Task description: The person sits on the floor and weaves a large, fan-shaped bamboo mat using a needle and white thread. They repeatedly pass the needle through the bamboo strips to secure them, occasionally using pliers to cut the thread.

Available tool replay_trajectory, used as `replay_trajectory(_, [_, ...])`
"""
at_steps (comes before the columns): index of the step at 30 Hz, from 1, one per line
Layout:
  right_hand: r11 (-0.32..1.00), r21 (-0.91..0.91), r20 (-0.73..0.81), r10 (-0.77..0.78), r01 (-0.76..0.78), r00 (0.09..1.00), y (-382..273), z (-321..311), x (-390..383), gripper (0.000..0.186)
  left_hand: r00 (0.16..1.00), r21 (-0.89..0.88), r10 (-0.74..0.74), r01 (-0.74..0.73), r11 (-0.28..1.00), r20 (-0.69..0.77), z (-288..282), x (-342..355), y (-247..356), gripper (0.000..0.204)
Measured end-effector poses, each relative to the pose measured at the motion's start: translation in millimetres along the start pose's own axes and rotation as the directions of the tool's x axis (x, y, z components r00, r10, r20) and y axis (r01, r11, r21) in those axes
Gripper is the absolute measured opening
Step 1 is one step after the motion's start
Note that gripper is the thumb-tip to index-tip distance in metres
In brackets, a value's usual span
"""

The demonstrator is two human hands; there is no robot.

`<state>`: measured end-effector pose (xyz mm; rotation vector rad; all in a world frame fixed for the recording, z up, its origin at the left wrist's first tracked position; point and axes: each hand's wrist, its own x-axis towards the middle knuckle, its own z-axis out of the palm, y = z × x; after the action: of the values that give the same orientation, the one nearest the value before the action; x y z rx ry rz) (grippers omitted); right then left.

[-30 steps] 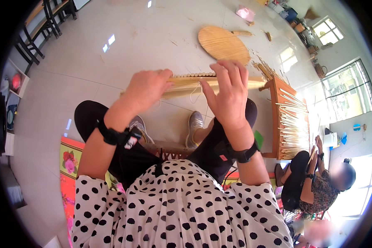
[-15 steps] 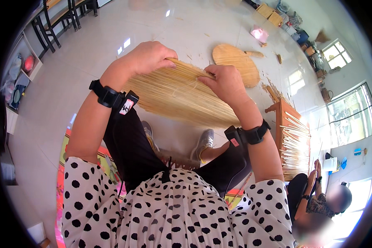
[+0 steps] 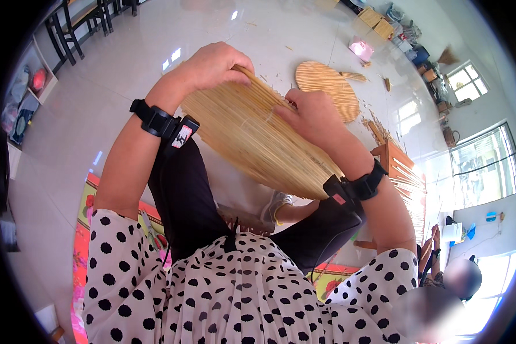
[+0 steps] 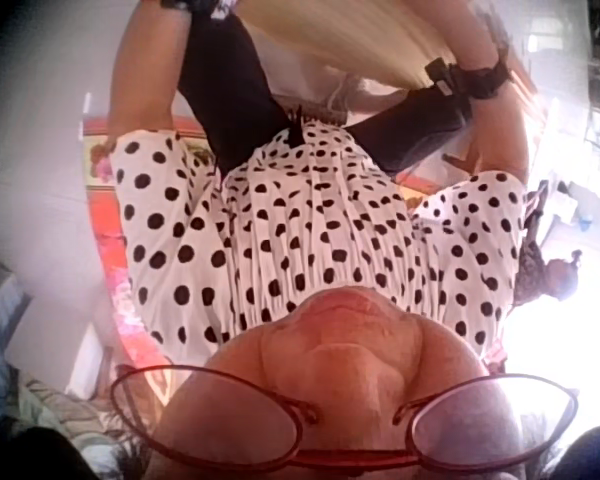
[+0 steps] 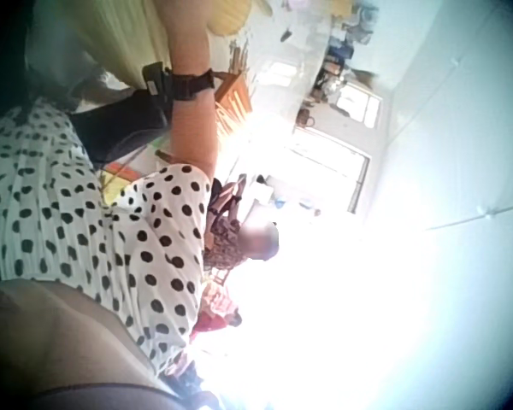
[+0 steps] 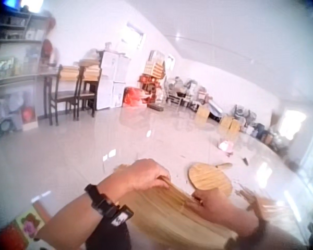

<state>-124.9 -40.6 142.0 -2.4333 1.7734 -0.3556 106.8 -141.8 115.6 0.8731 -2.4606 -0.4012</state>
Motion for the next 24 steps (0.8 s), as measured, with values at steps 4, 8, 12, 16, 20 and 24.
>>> replay_trajectory(4, [0.996, -0.031, 0.058, -0.078, 0.08, 0.995, -1.2, -1.7, 13.5, 0.033, 0.999, -0.048, 0.024, -0.022, 0.999, 0.032, -3.9, 8.5, -13.1, 0.021])
replay_trajectory(8, [0.999, -0.026, 0.086, -0.038, 0.04, 0.996, -2.9, -5.3, 25.3, 0.032, 0.997, -0.054, 0.023, -0.018, 0.998, 0.075, -11.4, 19.0, -16.3, 0.021])
replay_trajectory(12, [0.999, 0.024, 0.018, 0.038, -0.038, 0.999, 3.1, -10.3, 27.5, 0.033, 0.997, 0.01, 0.081, -0.081, 0.997, 0.016, -22.9, 31.6, -11.2, 0.021])
replay_trajectory(16, [0.993, 0.049, -0.016, 0.106, -0.105, 0.994, 1.2, -14.9, 15.7, 0.031, 0.987, 0.094, 0.158, -0.155, 0.983, -0.027, -33.0, 39.1, 1.2, 0.02])
replay_trajectory(20, [0.984, 0.104, -0.059, 0.151, -0.144, 0.987, 7.2, -3.5, -10.5, 0.027, 0.965, -0.004, 0.257, -0.258, 0.966, -0.05, -25.6, 41.3, 15.5, 0.019])
replay_trajectory(24, [0.974, 0.133, -0.091, 0.194, -0.181, 0.977, -1.9, -0.3, -34.2, 0.025, 0.961, -0.02, 0.275, -0.275, 0.961, -0.012, -16.0, 40.0, 25.8, 0.02])
